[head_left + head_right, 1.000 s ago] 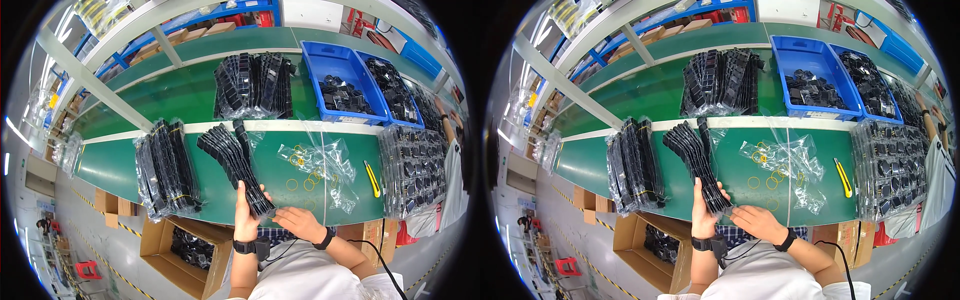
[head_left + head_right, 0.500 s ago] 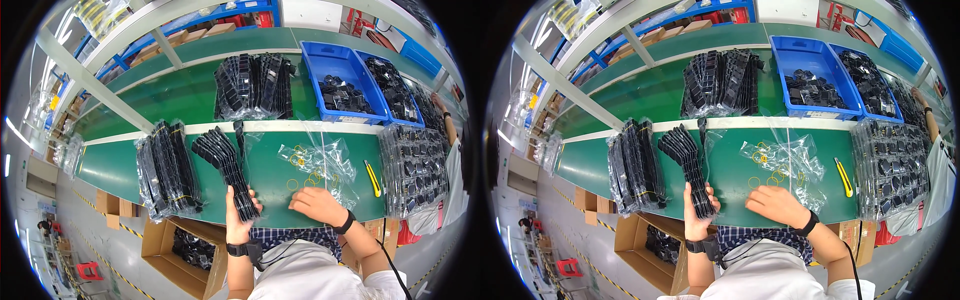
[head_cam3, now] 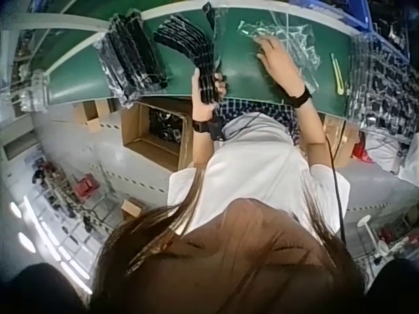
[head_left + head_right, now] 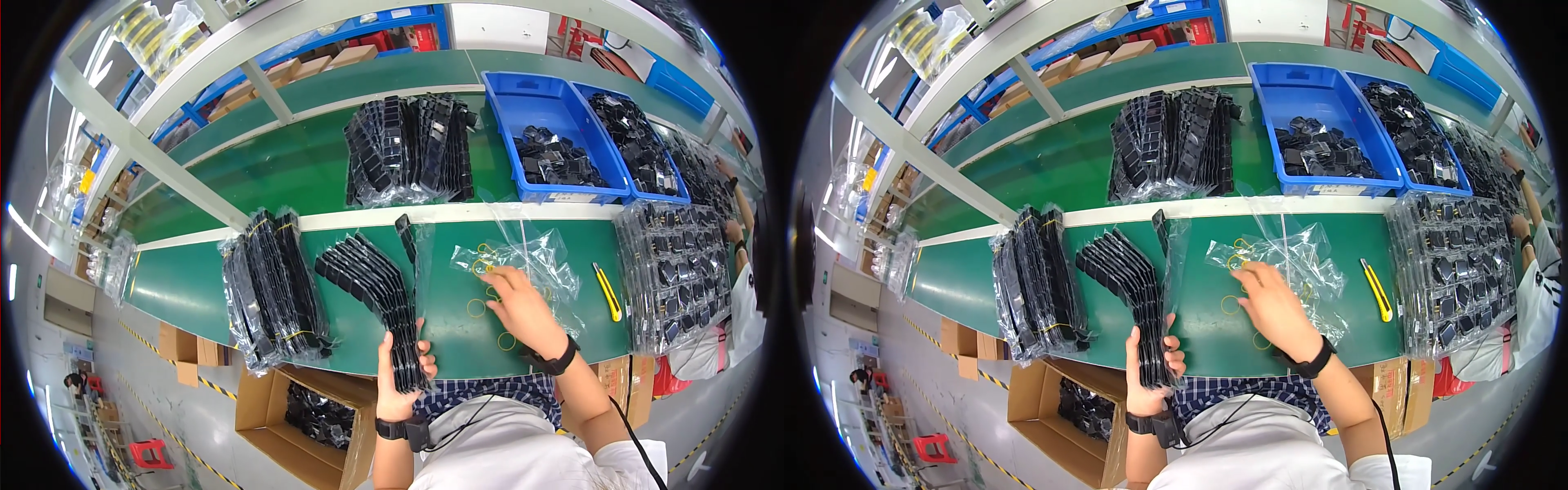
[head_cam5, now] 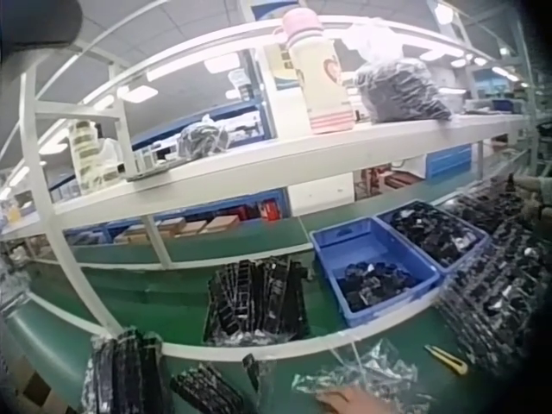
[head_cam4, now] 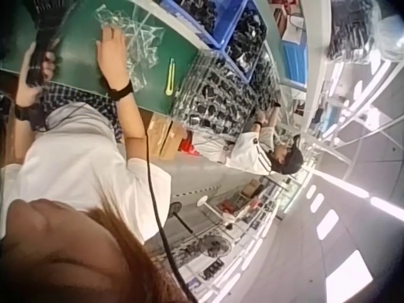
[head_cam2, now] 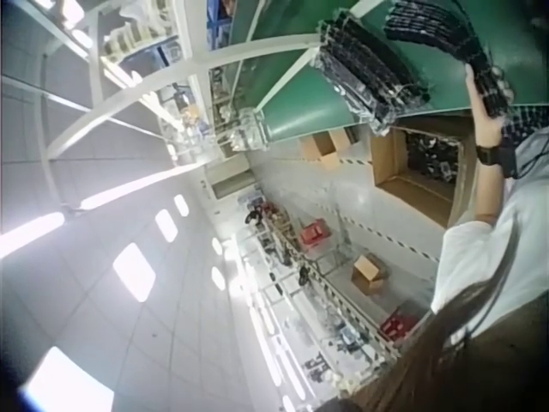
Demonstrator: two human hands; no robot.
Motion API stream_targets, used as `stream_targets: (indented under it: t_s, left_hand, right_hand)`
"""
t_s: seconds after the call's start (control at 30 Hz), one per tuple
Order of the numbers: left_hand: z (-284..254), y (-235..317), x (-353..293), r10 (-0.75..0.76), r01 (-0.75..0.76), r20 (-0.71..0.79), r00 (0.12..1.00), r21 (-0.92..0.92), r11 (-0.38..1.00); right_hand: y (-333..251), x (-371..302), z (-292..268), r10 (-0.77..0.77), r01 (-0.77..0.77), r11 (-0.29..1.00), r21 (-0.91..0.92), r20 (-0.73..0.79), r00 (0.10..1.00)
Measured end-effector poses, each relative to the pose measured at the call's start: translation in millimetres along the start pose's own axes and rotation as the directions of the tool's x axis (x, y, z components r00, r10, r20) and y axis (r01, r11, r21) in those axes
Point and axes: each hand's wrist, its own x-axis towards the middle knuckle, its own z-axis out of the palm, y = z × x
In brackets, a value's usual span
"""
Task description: The person picks up a bundle of black plastic trays, removes the rubber band, and separates them by hand. They place the trays into a blue bin and then repeat the process with another bundle.
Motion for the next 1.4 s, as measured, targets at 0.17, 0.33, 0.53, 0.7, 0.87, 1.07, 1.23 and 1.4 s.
stream_targets:
  t_s: [0.17,0.33,0.53,0.7,0.87,1.07,1.23,1.4]
  left_hand:
    - [-5,-3,-6,-0.027,0.028,-0.028,0.999,0.03,0.999]
    - [-6,-10,-4,-0.027,0.029,-0.051,0.998,0.054,0.998]
    - [-6,-11,-4,0.008,0.005,-0.11,0.994,0.121,0.993]
    - [1,-13,-3,0.009,-0.001,-0.087,0.996,0.088,0.996]
    - [-3,-16,2,0.015,-0.009,-0.028,1.0,0.19,0.982]
    - [26,-25,-11,0.122,-0.118,0.013,0.992,0.375,0.919]
    - [18,-21,0,0.056,-0.035,-0.079,0.995,0.245,0.969]
    - [14,-10,1,-0.038,0.047,-0.087,0.995,0.106,0.993]
  right_hand:
    - [-12,57,22,-0.043,-0.047,0.919,0.39,0.22,0.975]
    - [14,106,55,-0.215,0.188,0.962,0.198,0.124,0.969]
    - [10,103,44,-0.226,0.187,0.972,0.145,0.326,0.918]
    - [-20,84,11,-0.244,0.099,0.947,0.307,0.484,0.84]
    - [-32,67,-24,-0.322,0.132,0.911,0.39,0.475,0.819]
    - [-54,49,-84,-0.403,0.167,0.831,0.53,0.368,0.838]
    - [-45,23,-124,-0.512,0.26,0.746,0.613,0.279,0.812]
    - [-5,-9,-151,-0.234,0.19,0.771,0.607,-0.006,0.972]
